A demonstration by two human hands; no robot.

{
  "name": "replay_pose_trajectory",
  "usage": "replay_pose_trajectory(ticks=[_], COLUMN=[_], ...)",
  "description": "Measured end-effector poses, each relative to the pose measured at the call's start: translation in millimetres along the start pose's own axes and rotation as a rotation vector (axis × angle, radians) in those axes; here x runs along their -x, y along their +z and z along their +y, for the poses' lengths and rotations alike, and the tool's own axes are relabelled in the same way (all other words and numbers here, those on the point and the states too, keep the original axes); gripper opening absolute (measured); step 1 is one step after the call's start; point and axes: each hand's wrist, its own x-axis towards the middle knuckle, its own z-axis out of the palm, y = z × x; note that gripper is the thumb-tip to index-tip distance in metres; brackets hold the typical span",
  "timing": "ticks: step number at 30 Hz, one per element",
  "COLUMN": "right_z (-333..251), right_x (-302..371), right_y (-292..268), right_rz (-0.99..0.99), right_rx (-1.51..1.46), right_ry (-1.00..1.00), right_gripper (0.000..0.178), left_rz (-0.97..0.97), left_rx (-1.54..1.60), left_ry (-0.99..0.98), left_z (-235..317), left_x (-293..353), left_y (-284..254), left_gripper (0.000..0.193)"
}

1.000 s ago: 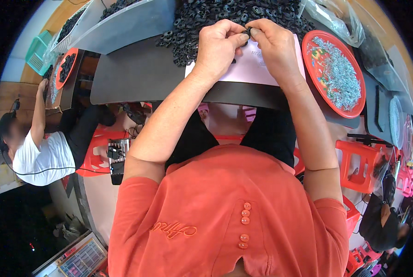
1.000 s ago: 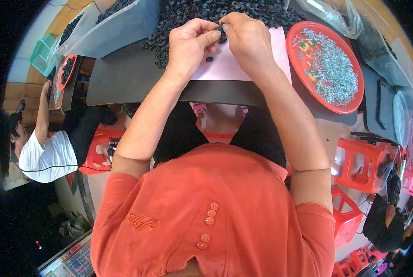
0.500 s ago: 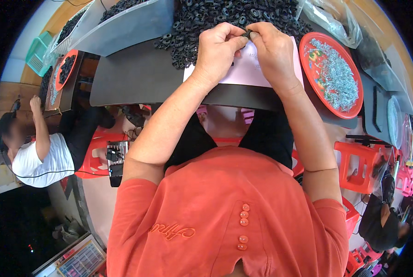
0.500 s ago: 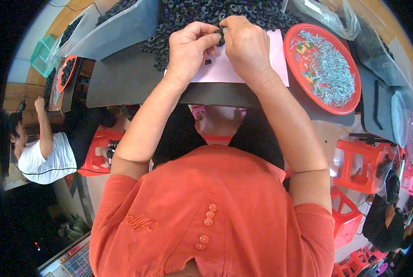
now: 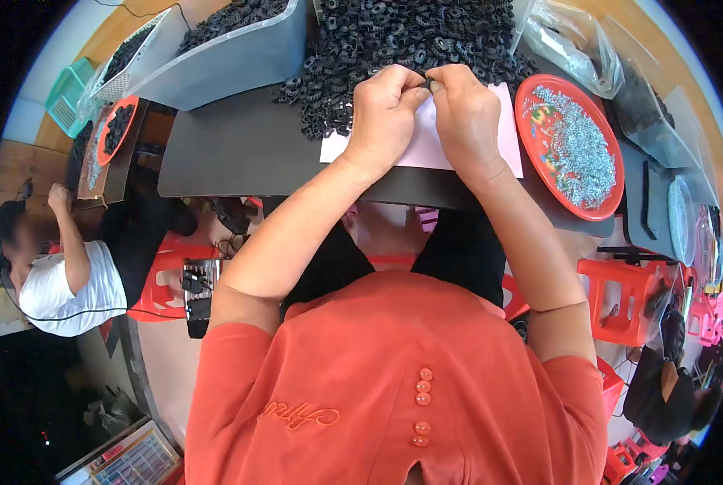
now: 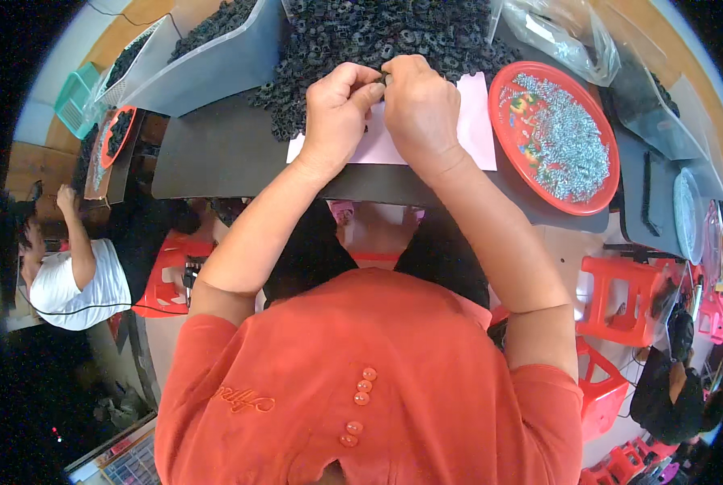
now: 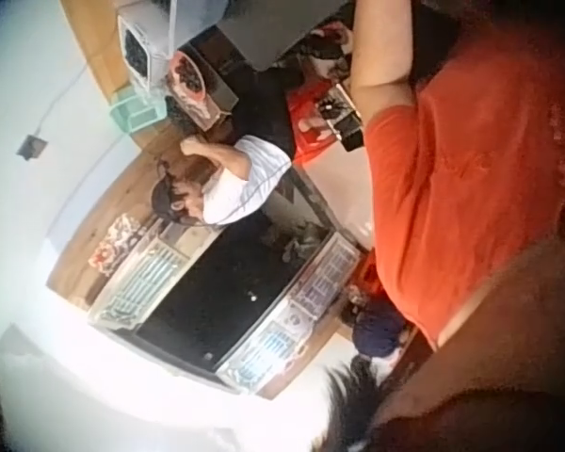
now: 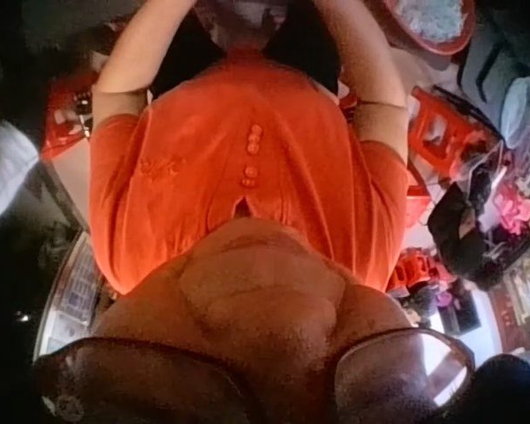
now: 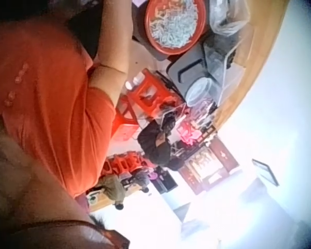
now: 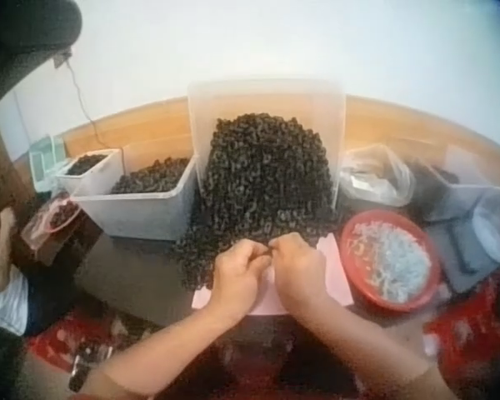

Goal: Assembling small silver metal components into black rubber rings by hand at a workshop desk.

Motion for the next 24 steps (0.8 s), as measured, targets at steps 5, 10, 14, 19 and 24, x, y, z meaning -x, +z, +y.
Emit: replay_pose_trajectory(ticks=[5, 10, 14, 19, 24], right_z=[-4, 3, 3, 10, 4], right_x=[-1, -5, -9, -8, -11], right_y=[-3, 3, -3, -6, -10], right_rz=[0.023, 0.064, 0.043, -0.005, -0.051], right_rx=[0.114, -0.058, -0.152, -0.2, -0.242], right_ry=[-0.038, -0.046, -0.01, -0.015, 0.058], right_gripper=[0.012, 0.01, 0.011, 0.01, 0.01], left_rz=[0.072, 0.053, -0.002, -0.011, -0.016], left_rx=[-0.112, -0.016, 0.091, 0.211, 0.269], left_ry=[0.211, 0.1, 0.028, -0.098, -0.15], left_z=[3, 0, 0, 5, 8], left_x=[-4, -3, -5, -9, -5], left_y=[4, -4, -3, -2, -5], left_gripper=[0.007, 0.008, 0.009, 0.01, 0.008])
